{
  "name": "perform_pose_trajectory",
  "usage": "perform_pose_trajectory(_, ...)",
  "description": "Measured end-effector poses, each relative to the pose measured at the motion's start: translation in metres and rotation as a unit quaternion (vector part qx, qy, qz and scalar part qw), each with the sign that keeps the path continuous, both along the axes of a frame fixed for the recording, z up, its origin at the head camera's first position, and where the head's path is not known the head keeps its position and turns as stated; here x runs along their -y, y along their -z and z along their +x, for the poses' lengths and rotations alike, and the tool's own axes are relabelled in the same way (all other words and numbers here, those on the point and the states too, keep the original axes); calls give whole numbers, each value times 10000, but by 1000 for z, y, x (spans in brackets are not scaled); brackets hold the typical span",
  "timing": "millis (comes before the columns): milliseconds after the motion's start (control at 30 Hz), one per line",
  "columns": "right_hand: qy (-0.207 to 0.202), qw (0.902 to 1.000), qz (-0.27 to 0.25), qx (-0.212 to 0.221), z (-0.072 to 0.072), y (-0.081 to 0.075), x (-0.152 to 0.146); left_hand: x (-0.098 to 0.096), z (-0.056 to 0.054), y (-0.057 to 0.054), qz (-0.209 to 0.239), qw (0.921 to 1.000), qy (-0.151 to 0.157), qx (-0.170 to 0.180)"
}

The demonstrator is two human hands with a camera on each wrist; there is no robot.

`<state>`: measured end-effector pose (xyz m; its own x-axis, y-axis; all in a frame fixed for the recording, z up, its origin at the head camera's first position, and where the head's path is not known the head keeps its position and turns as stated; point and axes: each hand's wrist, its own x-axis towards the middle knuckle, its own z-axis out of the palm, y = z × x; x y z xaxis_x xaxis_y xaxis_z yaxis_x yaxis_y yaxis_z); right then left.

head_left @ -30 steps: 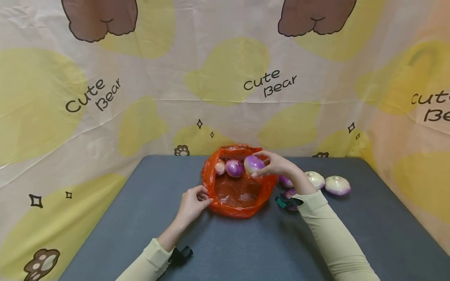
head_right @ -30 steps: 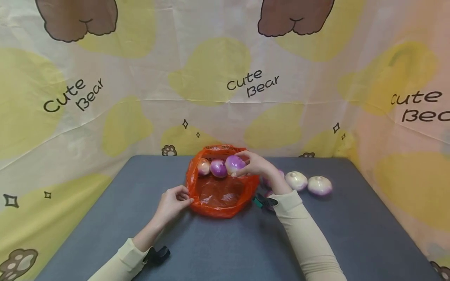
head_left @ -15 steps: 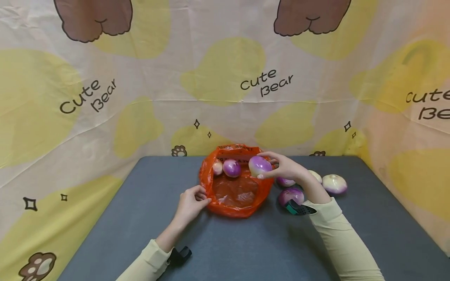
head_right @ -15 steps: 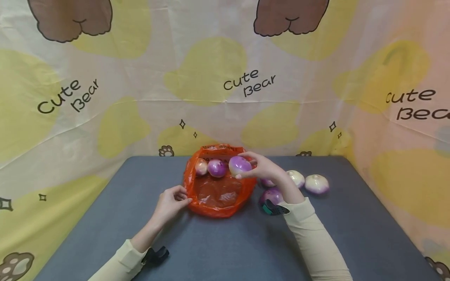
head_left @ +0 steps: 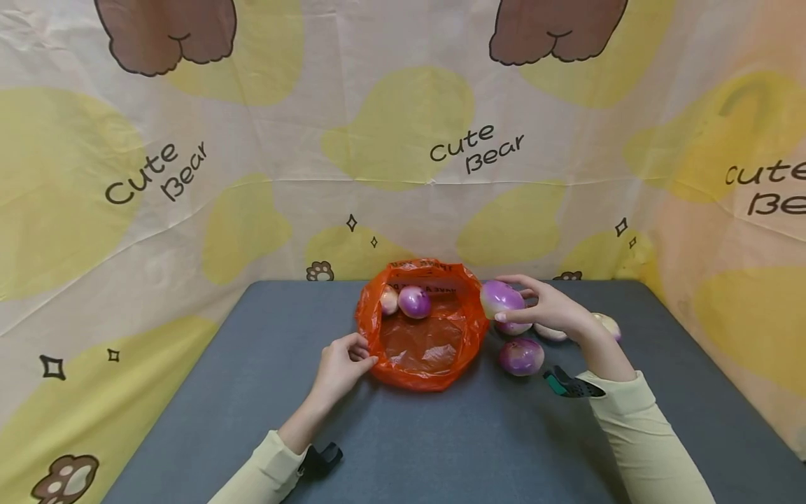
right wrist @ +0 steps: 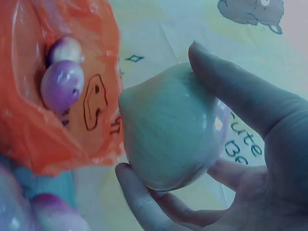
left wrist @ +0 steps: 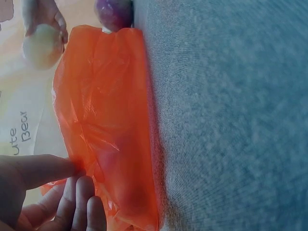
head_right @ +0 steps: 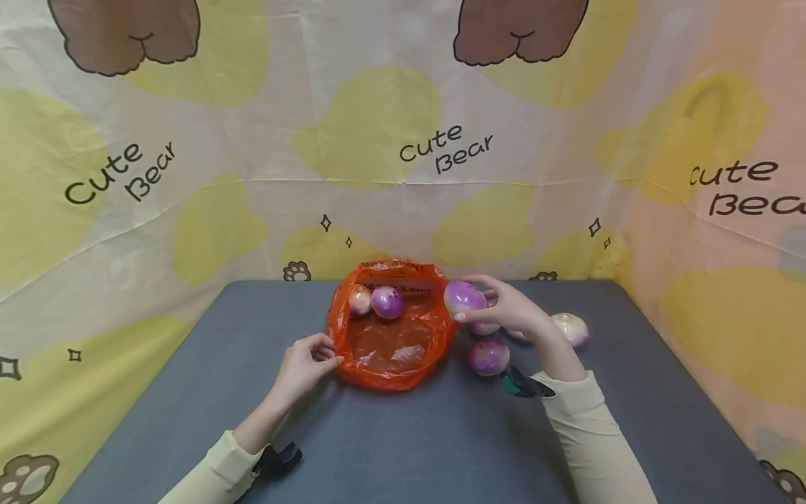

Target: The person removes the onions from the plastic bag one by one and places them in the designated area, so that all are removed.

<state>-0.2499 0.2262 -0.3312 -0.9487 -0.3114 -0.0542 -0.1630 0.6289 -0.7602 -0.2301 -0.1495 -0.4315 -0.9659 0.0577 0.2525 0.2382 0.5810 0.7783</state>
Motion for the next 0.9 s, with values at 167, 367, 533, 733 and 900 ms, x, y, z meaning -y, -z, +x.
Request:
perform_pose_trajectory(167,115,9999,-24,13,6,3,-13,-1,0,0,-6,10000,5,-58)
perform_pose_trajectory(367,127,9997,-215,16,15,7,-27,-2,-1,1,-19,10000,-4,-53)
perform_pose_trajectory(533,117,9999,-82,-75,21,13,-40,-3,-1,1,-2,10000,-16,-15)
perform_pose_trajectory(733,23,9995,130,-283,24,21,-55,-4,-1,1,-27,10000,-21,-2)
perform_pose_trajectory(900,39,9994,153,-303,28,26,-65,-4,-2,2,-21,10000,-7,4)
